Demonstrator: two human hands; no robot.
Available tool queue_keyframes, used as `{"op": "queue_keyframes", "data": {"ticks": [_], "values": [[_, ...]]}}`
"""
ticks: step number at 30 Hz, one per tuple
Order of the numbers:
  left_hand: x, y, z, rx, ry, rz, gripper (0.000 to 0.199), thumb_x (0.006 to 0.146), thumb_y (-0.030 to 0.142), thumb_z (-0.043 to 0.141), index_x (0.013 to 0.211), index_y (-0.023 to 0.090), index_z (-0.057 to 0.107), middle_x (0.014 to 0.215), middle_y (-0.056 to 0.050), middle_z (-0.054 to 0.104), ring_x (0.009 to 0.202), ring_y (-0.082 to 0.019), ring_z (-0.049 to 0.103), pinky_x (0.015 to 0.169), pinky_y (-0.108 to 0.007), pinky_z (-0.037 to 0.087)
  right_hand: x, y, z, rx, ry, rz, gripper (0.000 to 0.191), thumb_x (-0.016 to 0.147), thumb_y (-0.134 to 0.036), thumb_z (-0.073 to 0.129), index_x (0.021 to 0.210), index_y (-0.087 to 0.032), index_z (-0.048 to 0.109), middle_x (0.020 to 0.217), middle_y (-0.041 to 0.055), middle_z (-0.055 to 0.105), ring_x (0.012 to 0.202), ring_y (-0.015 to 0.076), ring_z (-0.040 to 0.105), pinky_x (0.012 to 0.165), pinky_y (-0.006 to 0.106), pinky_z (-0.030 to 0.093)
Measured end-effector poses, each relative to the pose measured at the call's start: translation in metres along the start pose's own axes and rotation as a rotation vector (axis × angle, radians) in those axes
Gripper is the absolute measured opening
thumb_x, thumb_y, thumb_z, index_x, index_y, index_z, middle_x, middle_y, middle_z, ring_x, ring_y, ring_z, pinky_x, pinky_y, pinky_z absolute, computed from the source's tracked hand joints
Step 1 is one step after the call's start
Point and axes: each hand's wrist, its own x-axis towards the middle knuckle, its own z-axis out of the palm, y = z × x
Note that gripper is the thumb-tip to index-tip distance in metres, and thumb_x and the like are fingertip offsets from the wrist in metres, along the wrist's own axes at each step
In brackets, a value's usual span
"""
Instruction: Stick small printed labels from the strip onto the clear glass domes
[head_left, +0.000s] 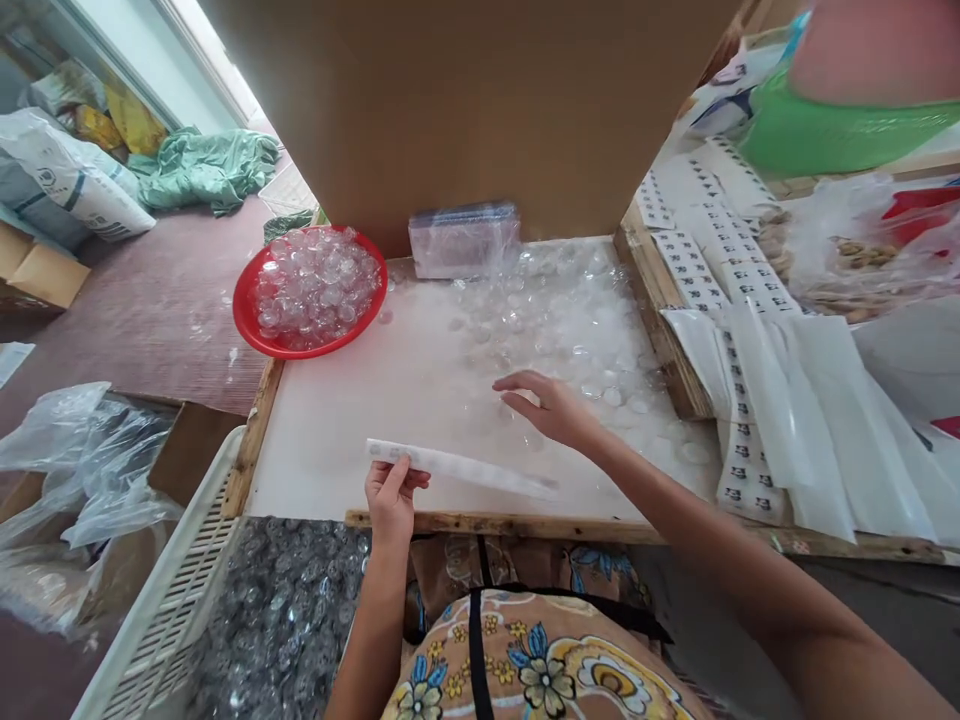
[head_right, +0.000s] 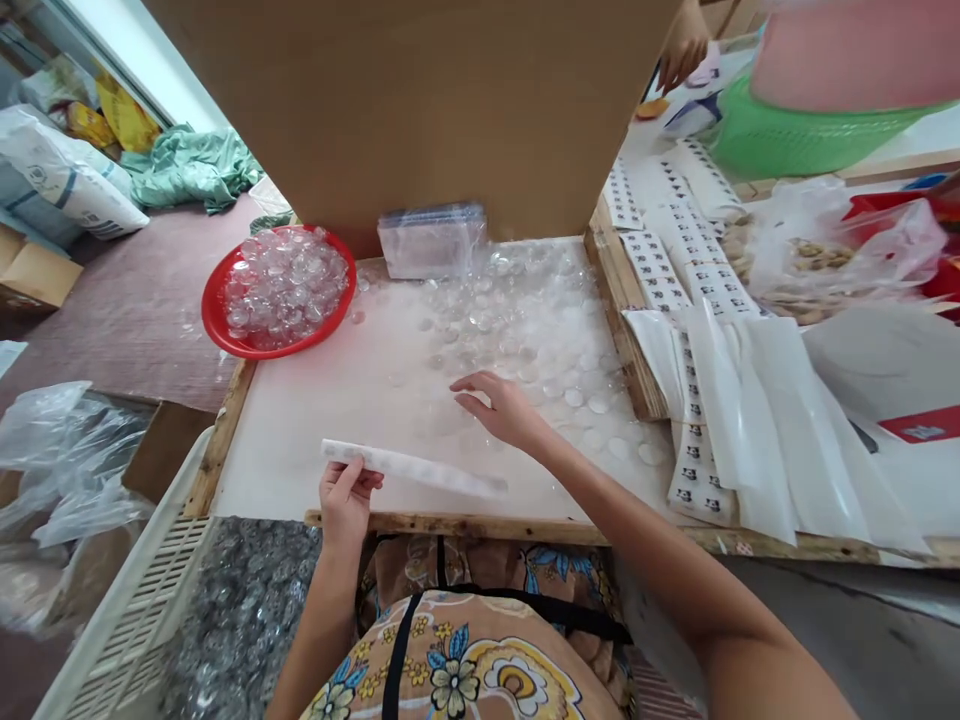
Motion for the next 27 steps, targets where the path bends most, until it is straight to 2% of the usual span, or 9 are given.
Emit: {"op": "queue_keyframes", "data": {"ticks": [3, 6, 9, 12, 15, 18, 20, 23, 27], "values": [[-0.002, 0.006, 0.004, 0.074, -0.017, 0.061, 0.033, 0.061, 0.035, 0.082, 0.076, 0.014, 0.062, 0.055, -0.001, 0.066, 0.045, -0.014, 0.063, 0.044, -0.022, 0.049, -0.028, -0.020, 0.002, 0.194, -0.192, 0.056, 0.031, 0.093, -0.042, 0.046, 0.104, -0.022, 0.068, 0.100, 0.0062, 0.071, 0.090, 0.0202, 0.066, 0.077, 0.034, 0.053], [-0.004, 0.008, 0.008, 0.118, -0.033, 0.119, 0.033, 0.065, 0.036, 0.080, 0.082, 0.013, 0.064, 0.058, -0.001, 0.067, 0.045, -0.015, 0.064, 0.045, -0.022, 0.050, -0.045, -0.032, 0.007, 0.195, -0.401, 0.060, 0.026, 0.088, -0.036, 0.054, 0.108, -0.023, 0.065, 0.091, 0.0035, 0.072, 0.078, 0.0176, 0.066, 0.066, 0.029, 0.051], [-0.006, 0.009, 0.011, 0.119, -0.044, 0.164, 0.033, 0.069, 0.037, 0.079, 0.088, 0.014, 0.065, 0.059, 0.000, 0.066, 0.046, -0.014, 0.063, 0.046, -0.023, 0.050, -0.053, -0.037, 0.015, 0.147, -0.455, 0.137, 0.016, 0.088, -0.026, 0.053, 0.098, -0.022, 0.065, 0.075, 0.0001, 0.070, 0.063, 0.0151, 0.063, 0.057, 0.025, 0.045], [-0.011, 0.007, 0.015, 0.143, -0.083, 0.168, 0.037, 0.073, 0.041, 0.076, 0.097, 0.015, 0.064, 0.063, 0.000, 0.066, 0.050, -0.015, 0.065, 0.050, -0.024, 0.052, -0.058, -0.043, 0.026, 0.100, -0.373, 0.147, 0.013, 0.090, -0.025, 0.051, 0.093, -0.022, 0.063, 0.072, -0.0011, 0.069, 0.060, 0.0147, 0.062, 0.054, 0.025, 0.042], [-0.020, 0.002, 0.021, 0.183, -0.193, 0.105, 0.038, 0.077, 0.038, 0.074, 0.106, 0.017, 0.063, 0.074, -0.002, 0.068, 0.061, -0.016, 0.068, 0.056, -0.027, 0.054, -0.065, -0.053, 0.039, -0.101, -0.193, 0.004, 0.016, 0.093, -0.027, 0.049, 0.101, -0.023, 0.063, 0.077, 0.0022, 0.068, 0.063, 0.0168, 0.061, 0.055, 0.027, 0.040], [-0.027, -0.002, 0.027, 0.118, -0.351, 0.036, 0.027, 0.080, 0.040, 0.070, 0.096, 0.018, 0.066, 0.085, -0.004, 0.067, 0.072, -0.018, 0.067, 0.059, -0.028, 0.055, -0.071, -0.061, 0.048, -0.325, -0.013, -0.175, 0.025, 0.097, -0.023, 0.044, 0.112, -0.026, 0.063, 0.083, 0.0057, 0.068, 0.069, 0.0191, 0.060, 0.061, 0.030, 0.041], [-0.029, -0.001, 0.029, 0.076, -0.421, 0.024, 0.024, 0.079, 0.039, 0.071, 0.089, 0.018, 0.067, 0.088, -0.005, 0.064, 0.077, -0.018, 0.065, 0.059, -0.028, 0.055, -0.074, -0.061, 0.049, -0.388, 0.062, -0.255, 0.030, 0.097, -0.019, 0.043, 0.117, -0.029, 0.063, 0.085, 0.0062, 0.069, 0.073, 0.0203, 0.060, 0.066, 0.033, 0.042], [-0.030, 0.002, 0.030, 0.098, -0.476, 0.004, 0.027, 0.074, 0.037, 0.076, 0.092, 0.018, 0.069, 0.094, -0.006, 0.063, 0.082, -0.019, 0.063, 0.063, -0.029, 0.056, -0.076, -0.053, 0.048, -0.385, 0.132, -0.309, 0.034, 0.096, -0.017, 0.044, 0.121, -0.031, 0.063, 0.092, 0.0063, 0.070, 0.078, 0.0215, 0.060, 0.070, 0.035, 0.042], [-0.029, 0.001, 0.034, 0.124, -0.482, 0.008, 0.029, 0.073, 0.038, 0.077, 0.091, 0.018, 0.067, 0.092, -0.006, 0.062, 0.079, -0.018, 0.062, 0.064, -0.030, 0.056, -0.077, -0.046, 0.047, -0.306, 0.127, -0.267, 0.036, 0.097, -0.019, 0.044, 0.123, -0.033, 0.063, 0.093, 0.0064, 0.070, 0.081, 0.0212, 0.062, 0.072, 0.036, 0.044]]}}
